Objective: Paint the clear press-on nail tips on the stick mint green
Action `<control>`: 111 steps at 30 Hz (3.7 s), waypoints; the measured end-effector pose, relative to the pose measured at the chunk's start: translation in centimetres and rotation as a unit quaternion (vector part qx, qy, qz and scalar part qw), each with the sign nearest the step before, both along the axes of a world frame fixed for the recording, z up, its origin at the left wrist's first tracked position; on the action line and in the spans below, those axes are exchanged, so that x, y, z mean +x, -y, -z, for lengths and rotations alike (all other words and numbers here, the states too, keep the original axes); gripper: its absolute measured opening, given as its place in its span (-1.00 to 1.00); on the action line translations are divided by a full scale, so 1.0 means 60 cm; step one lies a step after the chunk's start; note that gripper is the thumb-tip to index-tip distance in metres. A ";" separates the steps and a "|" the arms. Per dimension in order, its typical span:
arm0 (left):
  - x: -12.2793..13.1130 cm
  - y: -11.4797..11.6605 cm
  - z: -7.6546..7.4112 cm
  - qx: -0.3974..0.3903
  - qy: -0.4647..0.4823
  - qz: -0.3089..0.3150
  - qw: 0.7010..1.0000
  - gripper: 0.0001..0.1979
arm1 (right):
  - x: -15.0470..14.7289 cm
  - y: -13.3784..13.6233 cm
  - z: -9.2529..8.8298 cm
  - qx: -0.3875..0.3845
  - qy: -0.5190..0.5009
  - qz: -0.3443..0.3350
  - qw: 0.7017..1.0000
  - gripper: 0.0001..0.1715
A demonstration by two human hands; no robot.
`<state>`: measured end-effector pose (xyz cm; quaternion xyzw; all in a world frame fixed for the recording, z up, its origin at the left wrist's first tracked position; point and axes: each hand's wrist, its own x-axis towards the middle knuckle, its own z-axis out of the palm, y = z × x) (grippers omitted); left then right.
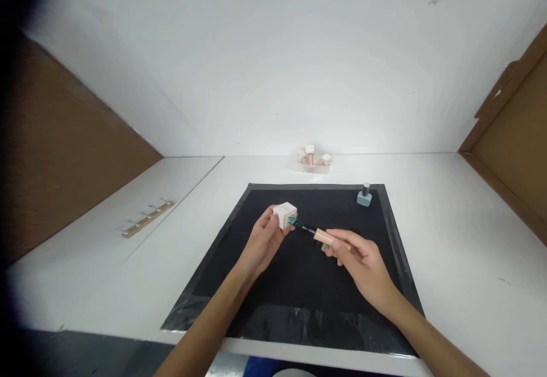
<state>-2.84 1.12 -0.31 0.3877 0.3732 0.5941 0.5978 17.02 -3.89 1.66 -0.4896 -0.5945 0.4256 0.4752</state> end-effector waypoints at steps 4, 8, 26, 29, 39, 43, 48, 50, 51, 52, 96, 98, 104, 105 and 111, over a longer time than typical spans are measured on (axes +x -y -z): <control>-0.002 -0.001 -0.002 -0.040 -0.011 0.016 0.999 -0.61 | 0.001 -0.003 0.001 -0.011 -0.032 -0.018 0.999 -0.55; -0.006 -0.005 0.001 -0.098 -0.075 0.029 0.992 -0.60 | 0.003 -0.003 0.004 -0.036 -0.071 -0.026 0.996 -0.52; -0.011 -0.012 0.031 -0.002 -0.435 -0.027 0.900 -0.80 | 0.010 -0.005 -0.007 -0.079 -0.106 -0.015 0.991 -0.48; -0.013 -0.013 0.032 0.026 -0.468 -0.037 0.883 -0.81 | 0.013 -0.005 -0.006 -0.078 -0.101 -0.010 0.992 -0.47; -0.027 -0.016 0.022 0.090 -0.524 -0.106 0.840 -0.80 | 0.038 -0.019 -0.024 -0.070 -0.208 0.082 0.972 -0.57; -0.008 0.012 0.008 0.192 -0.511 0.041 0.837 -0.67 | 0.053 -0.027 -0.022 -0.062 -0.256 0.113 0.958 -0.55; 0.034 0.032 0.018 0.152 -0.552 0.212 0.792 -0.36 | 0.066 -0.034 -0.023 -0.053 -0.284 0.125 0.949 -0.55; 0.045 0.027 0.025 0.131 -0.557 0.221 0.790 -0.31 | 0.069 -0.035 -0.021 -0.053 -0.282 0.131 0.949 -0.60; 0.048 0.023 0.029 0.125 -0.557 0.220 0.791 -0.32 | 0.071 -0.036 -0.020 -0.052 -0.276 0.134 0.950 -0.62; 0.050 0.021 0.032 0.124 -0.556 0.217 0.793 -0.33 | 0.072 -0.037 -0.018 -0.052 -0.266 0.137 0.953 -0.63; -0.006 0.041 -0.053 0.568 -0.576 -0.072 0.584 -0.62 | 0.067 -0.036 -0.020 -0.233 -0.330 0.008 0.915 -0.60; -0.008 0.041 -0.046 0.561 -0.584 -0.077 0.581 -0.64 | 0.069 -0.037 -0.018 -0.218 -0.317 0.006 0.923 -0.62; -0.011 0.034 -0.022 0.466 -0.562 -0.106 0.675 -0.69 | 0.072 -0.039 -0.015 -0.207 -0.322 0.015 0.924 -0.64; -0.009 0.032 -0.019 0.425 -0.543 -0.114 0.716 -0.66 | 0.072 -0.039 -0.014 -0.206 -0.326 0.018 0.922 -0.63; 0.031 0.030 -0.008 0.085 -0.264 0.133 0.952 -0.35 | 0.060 -0.039 -0.011 -0.211 -0.350 0.030 0.912 -0.61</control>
